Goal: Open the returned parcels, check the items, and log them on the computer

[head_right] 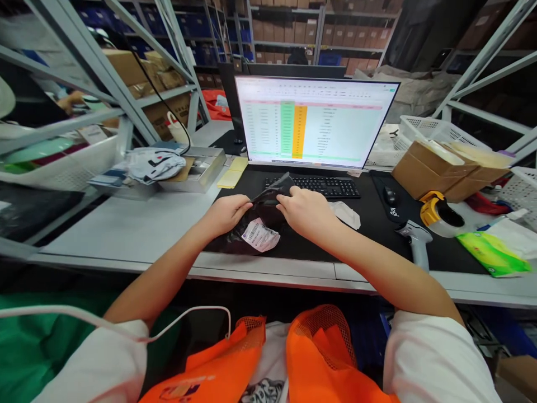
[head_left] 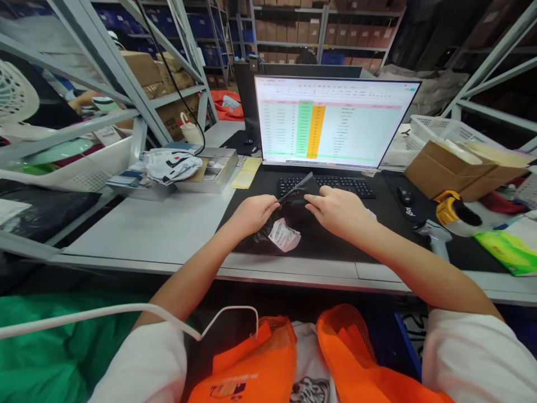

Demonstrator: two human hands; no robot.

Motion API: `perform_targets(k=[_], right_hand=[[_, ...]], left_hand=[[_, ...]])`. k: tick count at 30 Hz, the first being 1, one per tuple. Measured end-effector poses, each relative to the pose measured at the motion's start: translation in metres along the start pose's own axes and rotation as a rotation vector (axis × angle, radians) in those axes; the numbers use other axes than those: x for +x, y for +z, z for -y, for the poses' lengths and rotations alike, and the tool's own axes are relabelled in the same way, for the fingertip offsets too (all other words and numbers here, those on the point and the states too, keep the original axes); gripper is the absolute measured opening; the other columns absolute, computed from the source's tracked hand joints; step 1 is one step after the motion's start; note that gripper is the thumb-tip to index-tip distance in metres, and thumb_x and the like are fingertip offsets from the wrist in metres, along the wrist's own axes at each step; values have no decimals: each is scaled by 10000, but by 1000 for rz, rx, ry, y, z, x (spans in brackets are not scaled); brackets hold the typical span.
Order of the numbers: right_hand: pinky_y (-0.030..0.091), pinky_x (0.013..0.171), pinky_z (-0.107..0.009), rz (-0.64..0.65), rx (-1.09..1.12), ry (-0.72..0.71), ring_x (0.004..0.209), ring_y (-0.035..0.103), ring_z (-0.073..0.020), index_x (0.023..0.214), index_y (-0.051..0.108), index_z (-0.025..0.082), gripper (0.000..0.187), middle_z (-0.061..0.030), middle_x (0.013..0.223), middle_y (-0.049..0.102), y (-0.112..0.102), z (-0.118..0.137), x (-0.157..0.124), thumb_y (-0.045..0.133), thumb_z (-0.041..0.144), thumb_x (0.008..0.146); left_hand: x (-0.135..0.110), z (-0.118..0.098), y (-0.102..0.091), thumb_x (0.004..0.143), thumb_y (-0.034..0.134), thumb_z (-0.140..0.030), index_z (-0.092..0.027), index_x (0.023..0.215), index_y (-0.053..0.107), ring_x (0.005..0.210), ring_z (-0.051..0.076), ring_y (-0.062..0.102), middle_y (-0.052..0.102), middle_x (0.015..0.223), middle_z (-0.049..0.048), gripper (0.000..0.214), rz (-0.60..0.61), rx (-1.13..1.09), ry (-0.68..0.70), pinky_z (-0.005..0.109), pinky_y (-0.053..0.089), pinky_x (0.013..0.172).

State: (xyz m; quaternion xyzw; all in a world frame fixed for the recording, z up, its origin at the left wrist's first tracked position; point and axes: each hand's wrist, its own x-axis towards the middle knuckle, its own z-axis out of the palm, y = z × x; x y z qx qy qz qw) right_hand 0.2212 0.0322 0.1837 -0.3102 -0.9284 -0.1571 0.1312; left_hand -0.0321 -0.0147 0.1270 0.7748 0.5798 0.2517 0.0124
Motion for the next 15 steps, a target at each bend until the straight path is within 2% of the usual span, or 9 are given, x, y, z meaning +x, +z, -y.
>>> perform_targets(k=[2, 4, 8, 10, 12, 15], right_hand=[[393, 621, -306, 30, 34, -18, 776, 654, -205, 1255, 755, 258, 319, -101, 963, 687, 4, -21, 6, 544, 376, 1047], [425, 688, -297, 63, 73, 49, 840, 661, -208, 1273, 756, 264, 328, -100, 1029, 702, 7, -64, 12, 551, 387, 1048], [442, 837, -364, 43, 42, 514, 1004, 665, -277, 1275, 754, 120, 431, -181, 1090, 713, 23, -174, 2, 474, 380, 1076], [441, 878, -400, 87, 71, 638, 1072, 661, -310, 1287, 746, 91, 457, -212, 1114, 726, 41, -203, -17, 459, 378, 1076], [464, 894, -400, 164, 114, 664, 1071, 677, -318, 1266, 760, 107, 401, -214, 1131, 741, 65, -199, -40, 511, 338, 1054], [519, 889, -417, 299, 150, 614, 1020, 705, -330, 1196, 787, 141, 308, -203, 1119, 750, 98, -147, -68, 594, 248, 981]], left_hand=[[0, -2, -2, 1039, 396, -398, -217, 770, 547, 737, 209, 575, 621, 776, 50, 357, 57, -12, 77, 314, 379, 688], [-4, 0, -2, 1034, 399, -395, -218, 740, 523, 714, 199, 564, 608, 751, 44, 365, 99, -54, 113, 310, 384, 687], [-12, 9, -3, 1032, 388, -430, -217, 689, 459, 649, 172, 529, 556, 684, 11, 409, 121, -160, 20, 297, 377, 646], [-13, 13, -4, 1015, 402, -434, -214, 686, 479, 661, 173, 540, 560, 689, 9, 403, 109, -181, -40, 297, 382, 648], [-10, 14, -3, 966, 484, -443, -209, 736, 555, 711, 188, 575, 618, 752, 20, 336, 96, -176, -97, 303, 392, 665], [-2, 7, 2, 913, 577, -499, -207, 783, 610, 722, 206, 589, 677, 802, 35, 320, 104, -127, -173, 313, 368, 645]])
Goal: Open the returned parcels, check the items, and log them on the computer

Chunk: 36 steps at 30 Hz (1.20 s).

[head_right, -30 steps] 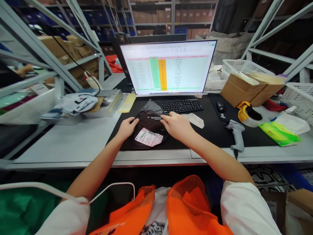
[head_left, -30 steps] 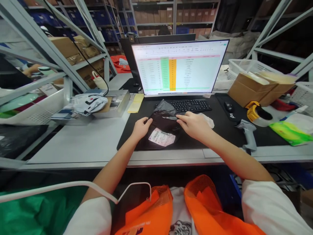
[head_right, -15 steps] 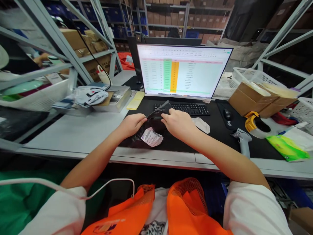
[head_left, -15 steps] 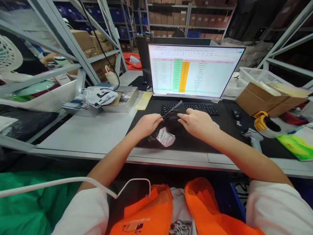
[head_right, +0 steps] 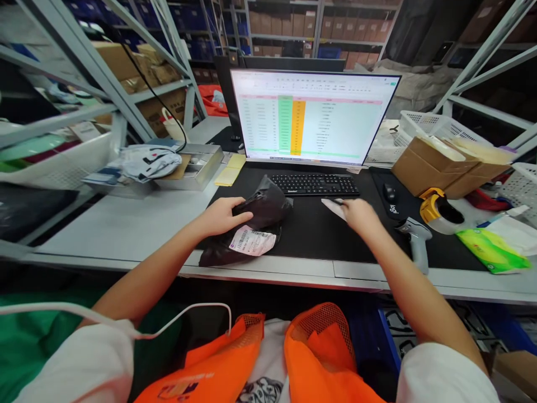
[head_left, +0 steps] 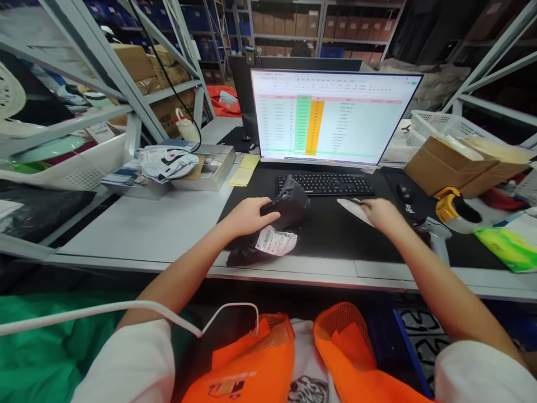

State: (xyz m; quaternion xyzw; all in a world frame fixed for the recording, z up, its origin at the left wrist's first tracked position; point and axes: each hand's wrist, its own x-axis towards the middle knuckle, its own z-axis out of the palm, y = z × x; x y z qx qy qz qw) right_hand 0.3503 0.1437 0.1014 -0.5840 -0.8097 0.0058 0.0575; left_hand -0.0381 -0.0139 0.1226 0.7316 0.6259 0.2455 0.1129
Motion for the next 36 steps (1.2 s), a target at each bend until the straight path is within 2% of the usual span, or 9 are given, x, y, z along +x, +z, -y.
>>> perform_targets(k=[2, 6, 11, 17, 21, 26, 29, 32, 36], right_hand=[[529, 929, -462, -40, 36, -111, 1083, 689, -347, 1190, 778, 155, 301, -196, 1167, 732, 21, 34, -32, 611, 244, 956], [489, 1052, -515, -460, 367, -553, 1281, 590, -325, 1294, 703, 205, 342, -162, 1326, 666, 20, 110, -80, 557, 283, 995], [430, 979, -478, -549, 358, -727, 1294, 568, -329, 1163, 733, 202, 233, -141, 1241, 713, 11, 161, -80, 595, 323, 1019], [331, 939, -419, -667, 352, -939, 1216, 625, -246, 910, 728, 222, 184, -42, 1108, 773, 25, 144, -73, 601, 263, 1036], [323, 950, -423, -550, 371, -982, 1168, 638, -236, 884, 703, 226, 186, -21, 1021, 782, 22, 107, -91, 588, 220, 1029], [354, 954, -426, -465, 368, -994, 1126, 644, -244, 908, 690, 222, 170, -42, 972, 770, 19, 85, -99, 569, 177, 1018], [353, 977, -437, -506, 339, -960, 1152, 636, -251, 881, 685, 227, 187, -46, 988, 769, 19, 102, -93, 568, 210, 1026], [361, 989, -436, -546, 309, -978, 1203, 619, -248, 938, 701, 235, 161, -43, 1023, 768, 20, 126, -89, 570, 206, 1026], [412, 995, -442, -576, 354, -1049, 1157, 653, -228, 1053, 711, 263, 177, -28, 989, 771, 25, 138, -89, 563, 175, 1015]], left_hand=[[6, -8, 5, 946, 519, -516, -203, 714, 580, 676, 201, 567, 660, 738, 37, 394, -10, 5, -11, 319, 344, 627], [14, -28, 14, 990, 413, -492, -178, 763, 628, 705, 187, 590, 688, 767, 24, 443, 55, -199, 76, 299, 407, 669], [14, -49, 16, 1020, 349, -530, -175, 689, 543, 656, 149, 540, 639, 703, 18, 522, 69, -256, 146, 279, 417, 643], [9, -30, 16, 1037, 312, -485, -206, 683, 492, 645, 196, 540, 584, 663, 69, 486, -114, 282, 99, 334, 332, 619], [-1, 22, -9, 998, 414, -424, -213, 709, 535, 708, 249, 586, 604, 706, 109, 378, -164, 534, 89, 364, 361, 659], [4, 77, -38, 914, 545, -338, -214, 712, 559, 825, 296, 630, 633, 773, 134, 238, -165, 522, 7, 401, 435, 764], [5, 54, -29, 935, 537, -323, -170, 955, 672, 1005, 322, 640, 680, 987, 165, 205, -267, 401, -38, 430, 463, 892], [-14, 2, -8, 975, 539, -403, -170, 1255, 646, 1221, 305, 577, 645, 1282, 159, 380, -338, 258, 164, 437, 432, 1036], [-57, -39, 15, 1000, 510, -532, -194, 936, 732, 1050, 282, 638, 725, 1075, 123, 410, -20, 287, 343, 420, 439, 911]])
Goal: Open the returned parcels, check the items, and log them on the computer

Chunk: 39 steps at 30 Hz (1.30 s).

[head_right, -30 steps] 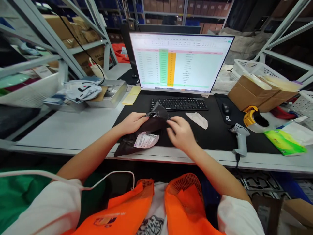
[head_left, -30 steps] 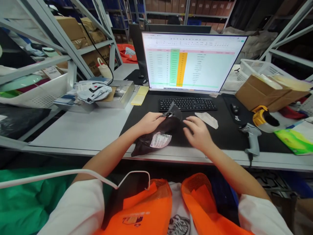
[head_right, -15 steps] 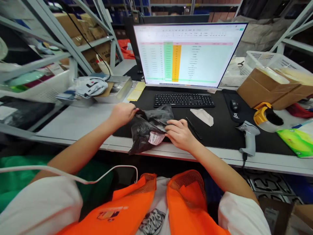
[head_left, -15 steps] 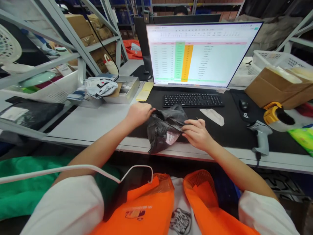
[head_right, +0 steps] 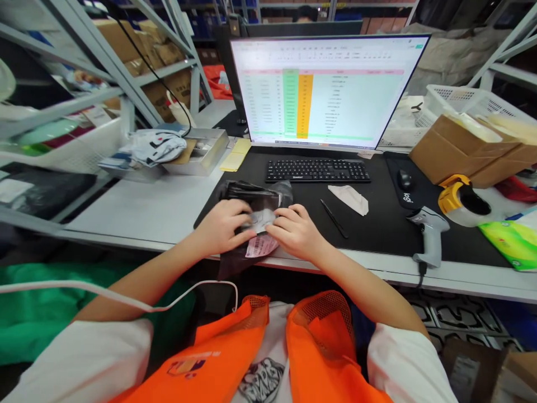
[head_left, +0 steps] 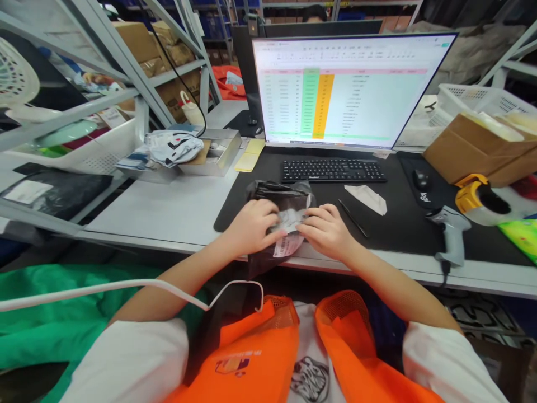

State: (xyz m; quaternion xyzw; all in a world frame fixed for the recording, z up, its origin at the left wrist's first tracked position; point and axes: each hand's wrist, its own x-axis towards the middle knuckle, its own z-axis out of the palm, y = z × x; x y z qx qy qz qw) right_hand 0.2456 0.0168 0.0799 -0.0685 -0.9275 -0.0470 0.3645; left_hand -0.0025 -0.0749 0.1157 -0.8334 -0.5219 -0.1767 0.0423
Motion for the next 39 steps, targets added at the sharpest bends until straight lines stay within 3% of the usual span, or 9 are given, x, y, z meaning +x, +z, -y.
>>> perform_targets(k=[5, 10, 13, 16, 21, 27, 31, 34, 39], right_hand=[[517, 936, -467, -70, 107, 15, 1177, 656, -276, 918, 688, 231, 125, -95, 1088, 747, -7, -8, -24, 593, 191, 988], [513, 945, -482, -23, 112, 49, 1173, 649, -296, 900, 641, 207, 107, -100, 1053, 730, -10, -12, -52, 624, 116, 954], [524, 939, -479, -47, 168, 99, 1146, 655, -295, 895, 645, 211, 110, -93, 1015, 713, 1, -9, -50, 625, 119, 952], [555, 908, -448, -78, 268, 187, 1090, 663, -269, 934, 680, 217, 97, -100, 1024, 700, 16, 5, -32, 610, 164, 976], [524, 1053, -490, 35, 417, 184, 1229, 626, -263, 1226, 695, 226, 247, -136, 1279, 684, 26, 37, -5, 562, 230, 1018], [477, 1134, -488, -130, 517, 404, 1271, 618, -244, 1278, 681, 247, 336, -109, 1330, 679, 48, -1, 9, 536, 201, 978], [302, 1216, -648, 123, 375, 519, 1501, 373, -351, 1389, 618, 184, 547, -159, 1548, 515, 81, -50, 34, 629, 161, 842], [247, 1168, -753, 341, 336, 450, 1421, 468, -367, 1236, 694, 192, 372, -137, 1424, 628, 93, -59, 53, 570, 134, 891], [486, 995, -479, 269, 200, 148, 962, 660, -266, 1010, 745, 161, 238, -125, 997, 748, 70, -45, 61, 520, 236, 1021]], left_hand=[[-45, 12, 12, 1076, 306, -448, -206, 605, 601, 629, 188, 572, 630, 623, 58, 605, 168, -24, -44, 365, 361, 677], [-74, 62, 12, 1034, 324, -469, -209, 541, 574, 580, 198, 544, 596, 562, 82, 611, 53, 125, -251, 363, 352, 661], [-72, 77, 6, 1028, 321, -450, -197, 559, 611, 645, 204, 613, 665, 633, 86, 607, 156, 172, -356, 380, 395, 735], [-55, 59, -2, 1010, 401, -460, -188, 665, 704, 817, 230, 696, 768, 877, 93, 534, 171, 167, -388, 410, 424, 830], [-21, 4, -6, 863, 661, -556, -193, 1264, 696, 1188, 300, 669, 697, 1335, 118, 542, 106, -134, -314, 385, 491, 966], [-7, 16, 8, 919, 535, -648, -175, 1188, 722, 1084, 322, 698, 747, 1215, 118, 575, 160, -458, -452, 395, 519, 952], [-3, 28, 14, 935, 438, -705, -156, 1037, 759, 1020, 308, 692, 771, 1122, 102, 644, 19, -655, -578, 394, 502, 961], [4, 30, 14, 896, 474, -715, -142, 840, 747, 894, 289, 683, 770, 922, 88, 637, -110, -755, -686, 389, 519, 882], [-3, 40, 1, 776, 727, -509, -140, 732, 706, 732, 256, 682, 717, 714, 59, 372, -359, -1061, -982, 365, 561, 744]])
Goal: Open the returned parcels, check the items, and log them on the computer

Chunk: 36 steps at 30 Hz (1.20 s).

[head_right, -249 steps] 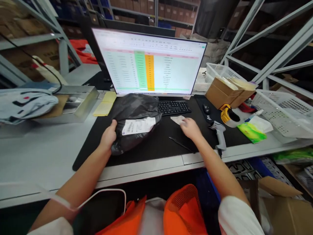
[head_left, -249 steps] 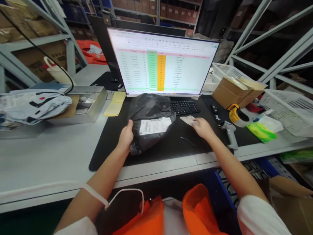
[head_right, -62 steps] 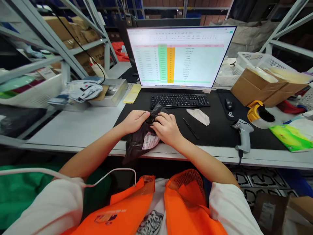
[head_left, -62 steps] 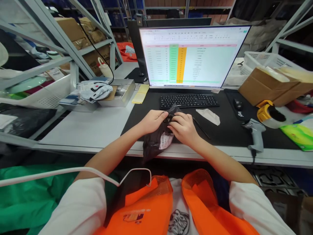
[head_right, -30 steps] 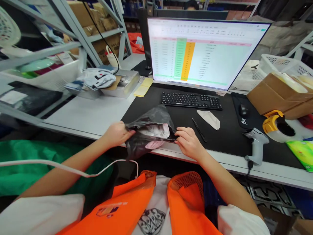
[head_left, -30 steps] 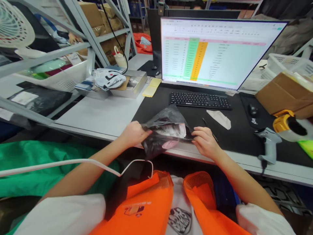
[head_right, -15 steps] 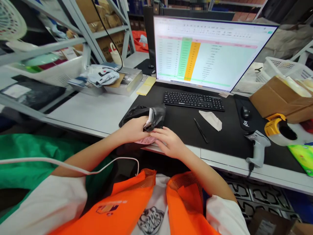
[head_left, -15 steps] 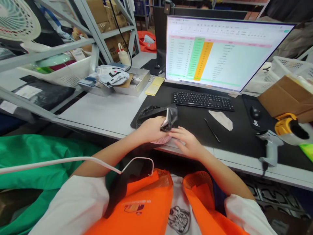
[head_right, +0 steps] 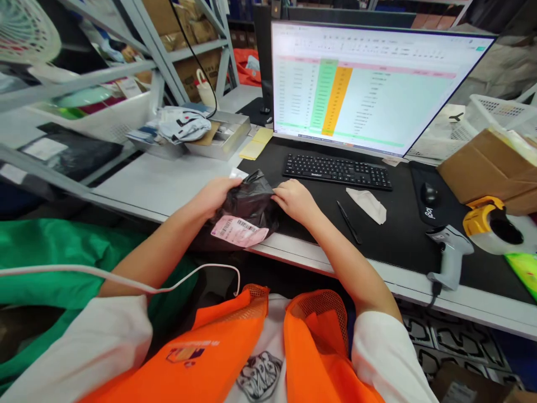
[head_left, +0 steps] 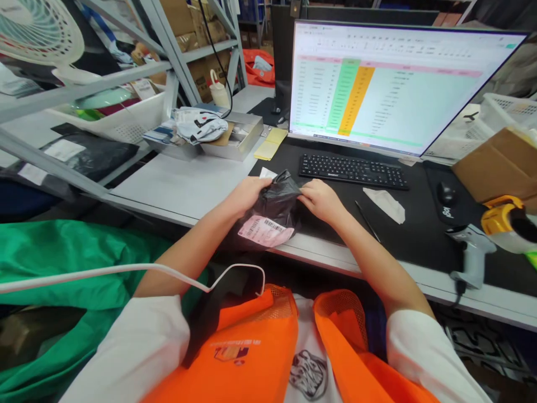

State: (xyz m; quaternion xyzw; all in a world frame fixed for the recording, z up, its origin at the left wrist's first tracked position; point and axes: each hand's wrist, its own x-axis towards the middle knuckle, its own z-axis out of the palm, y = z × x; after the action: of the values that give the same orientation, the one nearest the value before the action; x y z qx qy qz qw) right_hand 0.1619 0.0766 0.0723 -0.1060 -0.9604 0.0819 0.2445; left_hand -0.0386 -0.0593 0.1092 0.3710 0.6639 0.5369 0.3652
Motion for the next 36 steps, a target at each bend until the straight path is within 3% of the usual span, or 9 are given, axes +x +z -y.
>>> perform_targets(k=[5, 11, 15, 18, 21, 25, 28, 31, 36], right_hand=[[498, 842, -406, -215, -125, -84, 852, 635, -245, 1028, 727, 169, 240, -105, 982, 745, -38, -9, -40, 491, 212, 1037], [468, 661, -362, -262, -148, 55, 659, 545, -218, 708, 542, 231, 314, -33, 681, 581, -63, -36, -110, 522, 219, 1021], [509, 723, -372, -228, -59, 131, 668, 581, -209, 747, 575, 232, 278, -21, 704, 606, -59, -33, -146, 530, 232, 1021], [547, 876, -437, -275, 10, 238, 926, 678, -261, 987, 668, 221, 139, -90, 987, 715, -52, -14, -160, 553, 290, 1021], [459, 1092, -590, -364, 35, 343, 1354, 526, -376, 1407, 538, 200, 508, -214, 1444, 556, -39, 22, -158, 645, 420, 962], [272, 1166, -760, -156, -10, 344, 1517, 300, -454, 1541, 422, 235, 748, -229, 1636, 346, -5, 71, -133, 729, 420, 885], [304, 1101, -814, 31, -53, 381, 1414, 453, -466, 1388, 602, 233, 509, -228, 1482, 552, 25, 81, -117, 689, 230, 886], [305, 1093, -825, 120, -52, 348, 1256, 603, -406, 1123, 735, 239, 353, -155, 1193, 729, 38, 73, -120, 568, 62, 867], [246, 1102, -853, 51, -104, 347, 1253, 606, -375, 1073, 761, 271, 463, -110, 1163, 748, 23, 45, -154, 485, 4, 814]], left_hand=[[-1, -13, -37, 900, 650, -397, -113, 874, 724, 941, 317, 756, 755, 843, 129, 294, -26, -522, -127, 474, 593, 967], [14, -39, -65, 1088, 306, -440, -173, 1246, 683, 1346, 252, 609, 747, 1240, 102, 488, -228, -790, 316, 409, 444, 1197], [25, -36, -50, 1090, 269, -499, -159, 1360, 629, 1413, 249, 550, 720, 1313, 117, 564, -235, -863, 339, 409, 395, 1233], [29, -26, -32, 1066, 311, -569, -164, 1375, 624, 1436, 264, 524, 701, 1355, 120, 598, -217, -890, 344, 419, 382, 1243], [30, -17, -14, 1034, 382, -617, -170, 1341, 648, 1448, 267, 508, 692, 1372, 114, 604, -188, -885, 351, 406, 397, 1234], [30, -7, 8, 958, 503, -690, -176, 1296, 669, 1428, 281, 527, 688, 1373, 122, 637, -128, -824, 351, 409, 451, 1194], [30, -7, 13, 948, 502, -705, -181, 1295, 666, 1424, 290, 527, 704, 1340, 119, 650, -151, -792, 355, 423, 484, 1163], [32, -17, -5, 982, 462, -669, -191, 1324, 655, 1411, 290, 541, 711, 1328, 104, 619, -202, -795, 393, 426, 492, 1153], [36, -44, -69, 1090, 165, -465, -190, 1406, 603, 1385, 200, 572, 680, 1394, 84, 606, -308, -841, 471, 328, 465, 1164]])
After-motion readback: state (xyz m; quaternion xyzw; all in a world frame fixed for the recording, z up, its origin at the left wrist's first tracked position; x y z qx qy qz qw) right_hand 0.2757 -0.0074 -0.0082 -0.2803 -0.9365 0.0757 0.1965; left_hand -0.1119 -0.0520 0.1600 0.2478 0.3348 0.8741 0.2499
